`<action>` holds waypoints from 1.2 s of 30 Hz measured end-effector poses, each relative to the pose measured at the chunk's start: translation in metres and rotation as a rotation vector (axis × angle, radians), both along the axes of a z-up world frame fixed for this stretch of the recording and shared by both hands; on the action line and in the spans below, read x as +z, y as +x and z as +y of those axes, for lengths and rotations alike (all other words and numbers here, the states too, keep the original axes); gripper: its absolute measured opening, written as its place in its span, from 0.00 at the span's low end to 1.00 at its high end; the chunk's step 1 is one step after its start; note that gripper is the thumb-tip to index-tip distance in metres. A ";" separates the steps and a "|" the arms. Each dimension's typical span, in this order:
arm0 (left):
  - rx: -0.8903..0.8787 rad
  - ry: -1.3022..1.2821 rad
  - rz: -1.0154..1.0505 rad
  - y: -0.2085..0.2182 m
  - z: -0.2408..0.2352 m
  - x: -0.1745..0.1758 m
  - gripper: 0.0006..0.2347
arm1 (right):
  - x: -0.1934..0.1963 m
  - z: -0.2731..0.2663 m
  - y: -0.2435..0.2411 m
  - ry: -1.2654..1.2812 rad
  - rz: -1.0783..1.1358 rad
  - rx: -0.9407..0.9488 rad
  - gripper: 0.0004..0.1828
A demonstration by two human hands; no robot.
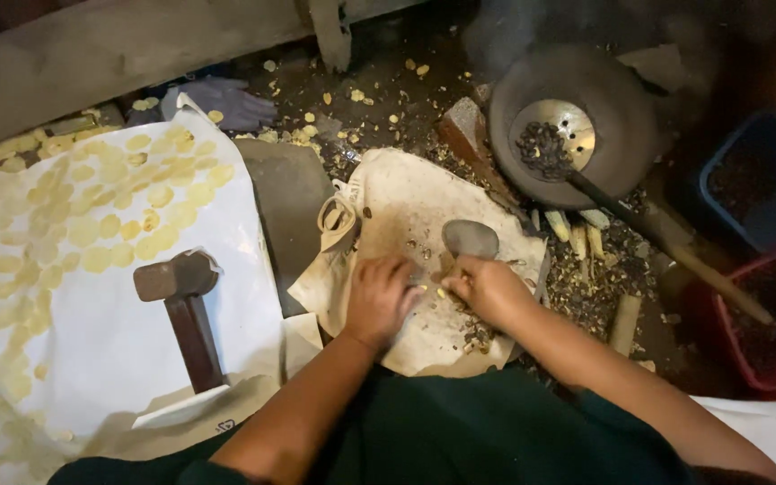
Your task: The person uses a stone pestle to crush dark seeds in a mortar, then transfers the crushed material onto a white sheet. They use a hammer to flatten the material into thin, round discs. The person also stirs dark seeds in a wok over a fire and adds more seeds to the mortar.
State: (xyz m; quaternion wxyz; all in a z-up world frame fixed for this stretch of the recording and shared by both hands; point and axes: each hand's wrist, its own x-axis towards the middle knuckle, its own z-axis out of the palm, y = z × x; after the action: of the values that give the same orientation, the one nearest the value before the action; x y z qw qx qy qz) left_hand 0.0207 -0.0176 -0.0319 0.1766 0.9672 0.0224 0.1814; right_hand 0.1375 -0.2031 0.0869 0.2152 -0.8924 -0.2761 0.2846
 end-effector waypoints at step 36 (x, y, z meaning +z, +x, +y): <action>1.043 -1.566 -0.138 -0.149 0.398 -0.018 0.10 | 0.035 0.327 -0.144 -0.070 0.190 0.302 0.40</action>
State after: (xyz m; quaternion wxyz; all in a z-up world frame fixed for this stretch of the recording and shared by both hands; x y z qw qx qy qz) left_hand -0.1284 0.3807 -0.0502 0.6737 0.4282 0.5575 0.2279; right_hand -0.0065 0.1240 0.1220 0.1641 -0.8169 -0.3754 0.4060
